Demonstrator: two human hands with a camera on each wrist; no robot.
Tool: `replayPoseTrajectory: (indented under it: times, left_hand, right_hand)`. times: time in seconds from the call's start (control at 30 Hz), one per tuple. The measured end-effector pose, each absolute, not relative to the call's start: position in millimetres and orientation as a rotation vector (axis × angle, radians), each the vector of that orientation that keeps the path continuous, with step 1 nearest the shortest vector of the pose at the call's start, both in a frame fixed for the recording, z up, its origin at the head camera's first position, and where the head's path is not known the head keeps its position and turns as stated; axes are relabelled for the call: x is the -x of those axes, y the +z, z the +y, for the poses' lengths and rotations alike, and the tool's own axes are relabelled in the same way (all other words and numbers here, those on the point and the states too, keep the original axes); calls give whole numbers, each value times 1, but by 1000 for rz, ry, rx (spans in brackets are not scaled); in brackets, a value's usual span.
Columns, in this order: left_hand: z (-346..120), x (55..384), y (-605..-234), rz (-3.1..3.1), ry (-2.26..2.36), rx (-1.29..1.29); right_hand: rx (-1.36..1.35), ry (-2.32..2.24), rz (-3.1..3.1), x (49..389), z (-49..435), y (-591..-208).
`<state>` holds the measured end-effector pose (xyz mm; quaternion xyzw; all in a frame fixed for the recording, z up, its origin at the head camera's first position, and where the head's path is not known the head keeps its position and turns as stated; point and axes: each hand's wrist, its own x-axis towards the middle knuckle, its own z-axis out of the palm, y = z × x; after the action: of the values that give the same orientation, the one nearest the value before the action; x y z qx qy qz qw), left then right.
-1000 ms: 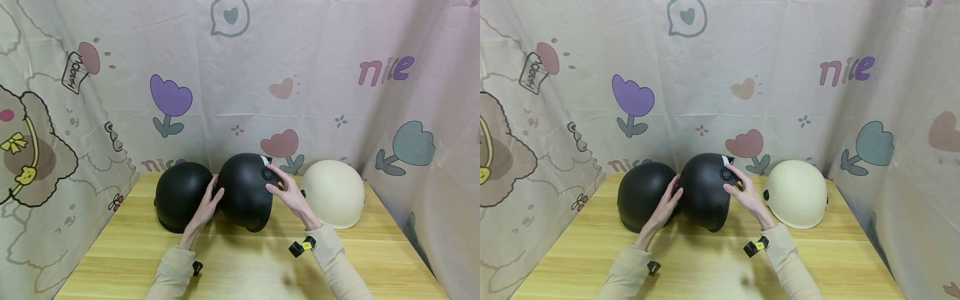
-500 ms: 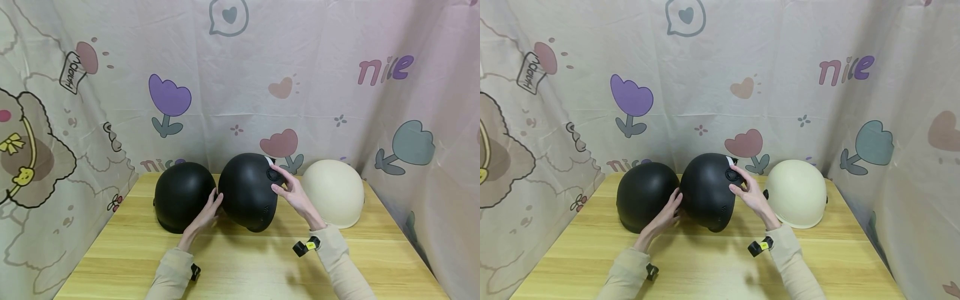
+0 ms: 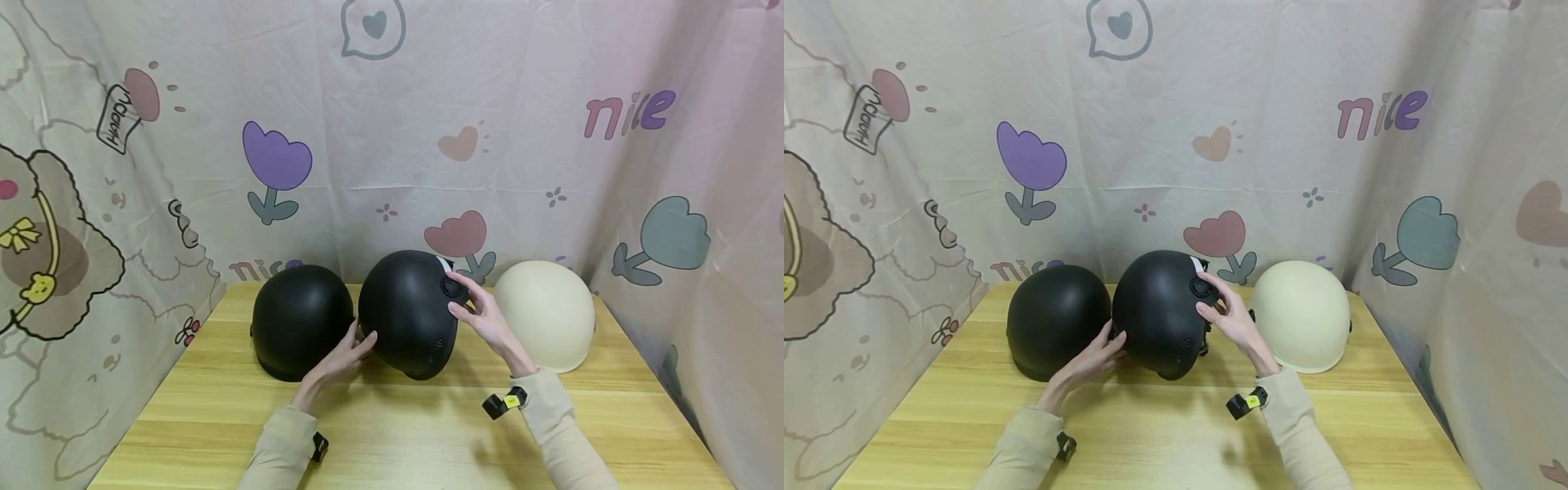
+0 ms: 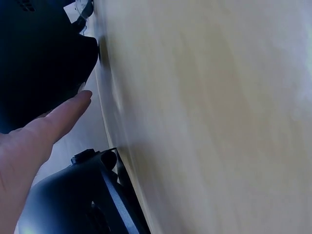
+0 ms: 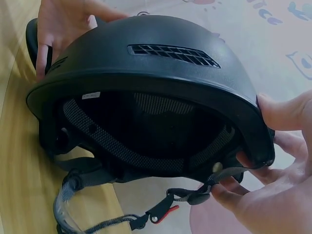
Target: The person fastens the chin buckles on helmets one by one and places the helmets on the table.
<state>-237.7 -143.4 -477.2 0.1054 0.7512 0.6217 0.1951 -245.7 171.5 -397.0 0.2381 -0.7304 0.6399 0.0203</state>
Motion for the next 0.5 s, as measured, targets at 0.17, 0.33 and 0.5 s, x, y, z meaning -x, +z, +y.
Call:
replayPoseTrajectory:
  times: [0.17, 0.33, 0.5]
  left_hand:
    - [-141, 236, -476, 2204, 1681, -310]
    - [-138, 236, -475, 2195, 1712, -354]
    - [-135, 236, -473, 2167, 1752, -355]
  right_hand:
    - [-715, 1970, -2272, 247, 175, -400]
    - [-684, 1970, -2282, 249, 180, -405]
    - [-666, 1983, -2271, 249, 183, -408]
